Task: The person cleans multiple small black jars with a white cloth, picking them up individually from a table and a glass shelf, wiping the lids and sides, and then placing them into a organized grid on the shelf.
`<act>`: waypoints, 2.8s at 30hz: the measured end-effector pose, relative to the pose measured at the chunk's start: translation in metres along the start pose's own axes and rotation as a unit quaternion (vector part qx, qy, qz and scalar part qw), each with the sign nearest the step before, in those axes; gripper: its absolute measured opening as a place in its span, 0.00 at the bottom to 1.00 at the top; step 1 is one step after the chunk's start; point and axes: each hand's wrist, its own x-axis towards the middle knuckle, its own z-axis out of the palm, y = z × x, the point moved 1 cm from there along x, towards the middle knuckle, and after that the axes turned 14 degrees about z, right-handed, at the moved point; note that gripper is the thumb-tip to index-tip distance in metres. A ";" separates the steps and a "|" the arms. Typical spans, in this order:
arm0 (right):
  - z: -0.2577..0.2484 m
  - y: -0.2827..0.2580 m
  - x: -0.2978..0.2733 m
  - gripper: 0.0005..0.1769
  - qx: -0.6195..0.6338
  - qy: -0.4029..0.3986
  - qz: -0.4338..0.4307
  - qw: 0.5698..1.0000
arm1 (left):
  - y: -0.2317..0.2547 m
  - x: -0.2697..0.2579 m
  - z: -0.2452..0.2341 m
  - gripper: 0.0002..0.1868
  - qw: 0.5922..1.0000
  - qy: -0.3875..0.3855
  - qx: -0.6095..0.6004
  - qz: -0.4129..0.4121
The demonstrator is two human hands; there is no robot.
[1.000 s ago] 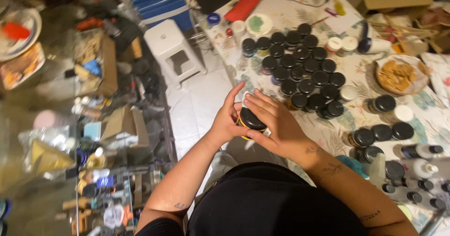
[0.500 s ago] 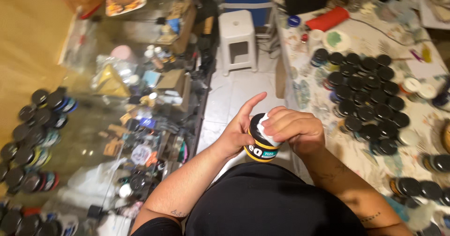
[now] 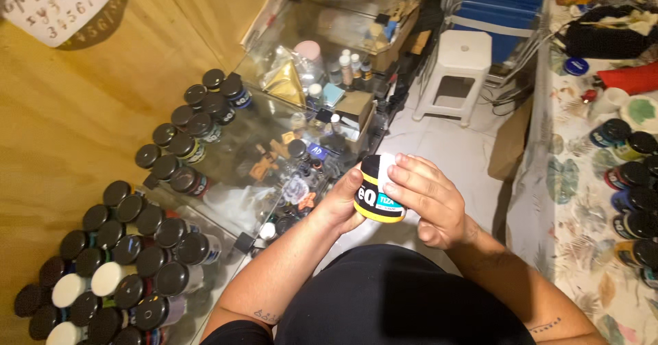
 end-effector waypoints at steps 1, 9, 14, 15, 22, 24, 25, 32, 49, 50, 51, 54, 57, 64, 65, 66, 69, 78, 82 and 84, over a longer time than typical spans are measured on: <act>0.011 -0.002 0.006 0.44 0.006 -0.002 -0.002 1.000 | 0.019 -0.004 0.001 0.42 1.000 0.002 0.002 0.006; 0.082 -0.033 0.053 0.47 -0.002 -0.111 0.021 0.994 | 0.103 -0.021 -0.031 0.34 0.969 -0.052 0.236 0.052; 0.109 -0.021 0.066 0.47 0.162 -0.198 0.112 0.960 | 0.125 -0.032 -0.045 0.40 0.944 -0.100 0.306 0.071; 0.115 -0.020 0.067 0.47 0.197 -0.225 0.159 0.941 | 0.130 -0.034 -0.037 0.45 0.929 -0.120 0.339 0.090; 0.140 0.002 0.062 0.49 0.213 -0.238 0.298 0.900 | 0.129 -0.055 -0.064 0.52 0.935 -0.013 0.329 0.131; 0.144 0.005 0.058 0.35 0.170 -0.226 0.398 0.873 | 0.145 -0.053 -0.065 0.49 0.949 0.049 0.285 0.122; 0.148 0.010 0.051 0.35 0.171 -0.230 0.398 0.872 | 0.146 -0.052 -0.072 0.49 0.949 0.052 0.285 0.124; 0.170 0.026 0.032 0.24 0.171 -0.160 0.442 0.866 | 0.159 -0.052 -0.104 0.50 0.898 0.124 0.378 0.191; 0.202 0.034 0.011 0.15 0.324 -0.061 0.587 0.740 | 0.331 -0.052 -0.118 0.44 0.441 0.103 0.889 0.073; 0.203 0.029 0.013 0.15 0.318 -0.064 0.594 0.736 | 0.340 -0.047 -0.148 0.45 0.418 0.086 0.902 0.067; 0.203 0.024 0.016 0.14 0.311 -0.065 0.600 0.734 | 0.350 -0.039 -0.177 0.46 0.396 0.066 0.914 0.062; 0.207 0.035 -0.001 0.14 0.303 -0.069 0.602 0.735 | 0.363 -0.034 -0.231 0.49 0.426 0.067 0.902 0.039; 0.205 0.037 -0.008 0.14 0.295 -0.068 0.608 0.734 | 0.366 -0.034 -0.252 0.47 0.470 0.076 0.879 0.017; 0.199 0.043 -0.020 0.15 0.277 -0.048 0.617 0.735 | 0.366 -0.033 -0.266 0.49 0.348 0.058 0.933 -0.071; 0.199 0.047 -0.026 0.14 0.276 -0.045 0.619 0.734 | 0.367 -0.033 -0.267 0.49 0.339 0.059 0.936 -0.079; 0.199 0.050 -0.032 0.14 0.276 -0.042 0.621 0.733 | 0.368 -0.033 -0.268 0.49 0.329 0.061 0.938 -0.087; 0.199 0.047 -0.035 0.15 0.278 -0.036 0.624 0.730 | 0.372 -0.033 -0.277 0.50 0.303 0.061 0.945 -0.106; 0.199 0.057 -0.049 0.15 0.296 -0.047 0.626 0.719 | 0.381 -0.041 -0.233 0.53 0.341 0.084 0.931 -0.098; 0.200 0.053 -0.048 0.15 0.297 -0.046 0.631 0.715 | 0.379 -0.039 -0.243 0.51 0.330 0.090 0.934 -0.101; 0.200 0.048 -0.046 0.14 0.296 -0.047 0.640 0.707 | 0.377 -0.037 -0.246 0.50 0.327 0.092 0.935 -0.104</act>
